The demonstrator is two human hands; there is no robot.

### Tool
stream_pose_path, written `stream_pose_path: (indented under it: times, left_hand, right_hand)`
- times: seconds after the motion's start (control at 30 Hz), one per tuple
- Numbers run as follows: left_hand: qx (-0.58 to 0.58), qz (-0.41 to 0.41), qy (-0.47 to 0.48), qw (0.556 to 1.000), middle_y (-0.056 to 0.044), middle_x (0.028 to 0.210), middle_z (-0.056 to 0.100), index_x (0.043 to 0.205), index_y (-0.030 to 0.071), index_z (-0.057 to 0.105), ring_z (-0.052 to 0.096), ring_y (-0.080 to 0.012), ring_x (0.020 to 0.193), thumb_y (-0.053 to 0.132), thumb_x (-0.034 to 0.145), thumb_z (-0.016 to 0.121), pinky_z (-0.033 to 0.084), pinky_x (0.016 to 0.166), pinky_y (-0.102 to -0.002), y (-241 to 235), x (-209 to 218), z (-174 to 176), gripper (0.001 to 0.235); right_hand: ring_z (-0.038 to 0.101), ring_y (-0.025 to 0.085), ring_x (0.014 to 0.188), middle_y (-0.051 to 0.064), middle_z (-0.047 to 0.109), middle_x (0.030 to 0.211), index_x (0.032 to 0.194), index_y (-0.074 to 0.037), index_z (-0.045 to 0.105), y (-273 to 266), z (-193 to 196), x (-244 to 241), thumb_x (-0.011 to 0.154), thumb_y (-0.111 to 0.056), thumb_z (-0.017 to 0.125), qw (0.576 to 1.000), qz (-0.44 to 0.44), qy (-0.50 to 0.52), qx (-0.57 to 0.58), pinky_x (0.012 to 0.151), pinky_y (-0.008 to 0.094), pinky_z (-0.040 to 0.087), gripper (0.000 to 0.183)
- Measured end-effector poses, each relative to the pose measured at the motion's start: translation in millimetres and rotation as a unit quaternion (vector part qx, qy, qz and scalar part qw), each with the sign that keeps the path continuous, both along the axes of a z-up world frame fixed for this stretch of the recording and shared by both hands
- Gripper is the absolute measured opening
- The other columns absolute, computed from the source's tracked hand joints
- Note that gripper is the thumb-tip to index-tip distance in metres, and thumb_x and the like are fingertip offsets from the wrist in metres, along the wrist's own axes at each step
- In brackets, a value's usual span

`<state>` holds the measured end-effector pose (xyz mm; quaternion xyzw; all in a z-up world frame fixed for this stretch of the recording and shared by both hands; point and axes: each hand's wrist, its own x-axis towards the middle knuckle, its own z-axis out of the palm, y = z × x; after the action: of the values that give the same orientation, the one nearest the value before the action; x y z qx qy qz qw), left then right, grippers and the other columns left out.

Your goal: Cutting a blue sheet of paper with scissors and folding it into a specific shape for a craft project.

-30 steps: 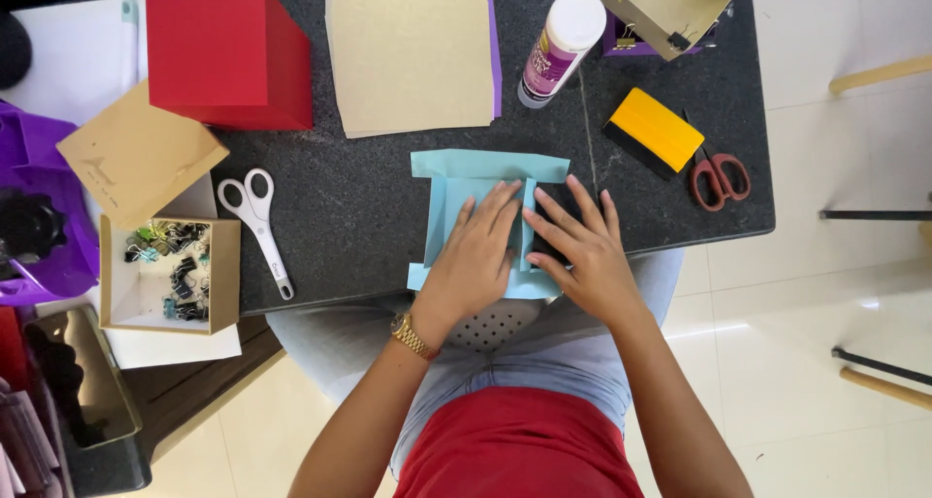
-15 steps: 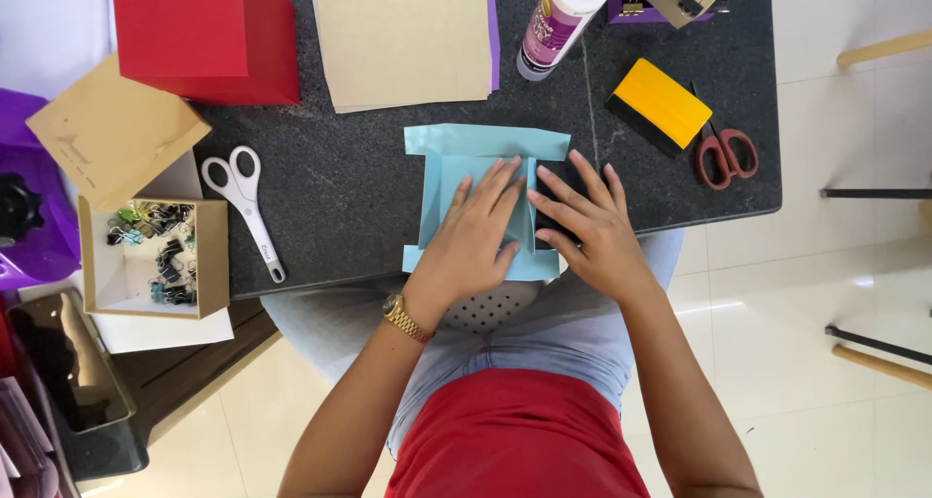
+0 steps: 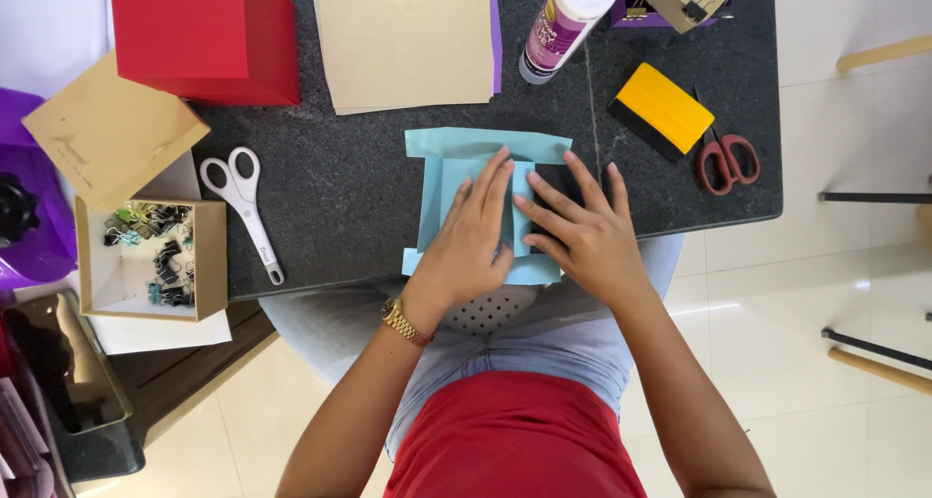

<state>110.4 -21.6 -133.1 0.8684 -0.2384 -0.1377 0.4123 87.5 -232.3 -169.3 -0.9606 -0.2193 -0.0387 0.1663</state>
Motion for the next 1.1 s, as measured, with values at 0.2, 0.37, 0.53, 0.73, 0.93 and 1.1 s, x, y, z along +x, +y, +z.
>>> stream_pose_path:
  times: [0.2, 0.37, 0.53, 0.73, 0.93, 1.1]
  left_hand:
    - [-0.020, 0.014, 0.014, 1.000, -0.030, 0.162, 0.023, 0.156, -0.007, 0.022, 0.030, -0.0466, 0.147, 0.011, 0.086, 0.051, 0.020, 0.118, -0.064, 1, 1, 0, 0.078]
    - [-0.013, 0.015, 0.016, 1.000, -0.032, 0.162, 0.021, 0.158, -0.007, 0.018, 0.029, -0.0470, 0.148, 0.008, 0.089, 0.053, 0.019, 0.119, -0.062, 2, 2, 2, 0.078]
    - [-0.002, 0.010, 0.013, 1.000, -0.033, 0.162, 0.020, 0.158, -0.007, 0.017, 0.030, -0.0464, 0.148, 0.005, 0.091, 0.055, 0.020, 0.119, -0.061, 1, 3, -2, 0.078]
    - [0.017, 0.006, 0.001, 1.000, -0.032, 0.163, 0.020, 0.158, -0.007, 0.017, 0.030, -0.0452, 0.148, 0.003, 0.091, 0.058, 0.021, 0.120, -0.059, 1, 2, -6, 0.079]
    - [0.055, -0.005, -0.042, 0.998, -0.027, 0.163, 0.023, 0.152, -0.003, 0.038, 0.037, -0.0445, 0.144, 0.006, 0.092, 0.056, 0.027, 0.119, -0.059, 0, 0, -12, 0.063]
    - [0.115, -0.014, -0.089, 0.989, -0.015, 0.165, 0.028, 0.154, -0.001, 0.037, 0.030, -0.0332, 0.151, 0.013, 0.096, 0.045, 0.024, 0.121, -0.053, -5, -4, -27, 0.060]
  right_hand:
    - [0.034, 0.031, 0.153, -0.012, 0.056, 0.154, 0.143, -0.043, 0.062, 11, -4, -3, 0.103, -0.058, 0.050, 0.999, -0.015, -0.028, -0.037, 0.121, 0.065, 0.013, 0.045]
    - [0.033, 0.031, 0.154, -0.012, 0.056, 0.155, 0.148, -0.041, 0.058, 15, -6, -6, 0.103, -0.059, 0.049, 0.998, -0.035, -0.027, -0.049, 0.121, 0.066, 0.012, 0.050]
    - [0.034, 0.032, 0.154, -0.010, 0.058, 0.153, 0.151, -0.033, 0.057, 21, 1, -7, 0.101, -0.059, 0.051, 0.997, -0.049, -0.030, -0.057, 0.121, 0.067, 0.011, 0.057]
    - [0.034, 0.033, 0.154, -0.008, 0.059, 0.153, 0.152, -0.029, 0.057, 31, 5, -11, 0.104, -0.057, 0.050, 0.993, -0.068, -0.040, -0.089, 0.120, 0.068, 0.011, 0.056]
    - [0.030, 0.032, 0.155, -0.010, 0.056, 0.156, 0.153, -0.026, 0.056, 35, 5, -13, 0.107, -0.051, 0.047, 0.991, -0.085, -0.007, -0.099, 0.121, 0.067, 0.008, 0.053]
    - [0.029, 0.038, 0.154, -0.001, 0.056, 0.155, 0.151, -0.017, 0.054, 32, -4, -12, 0.103, -0.040, 0.058, 0.992, -0.102, 0.070, 0.005, 0.120, 0.069, 0.012, 0.053]
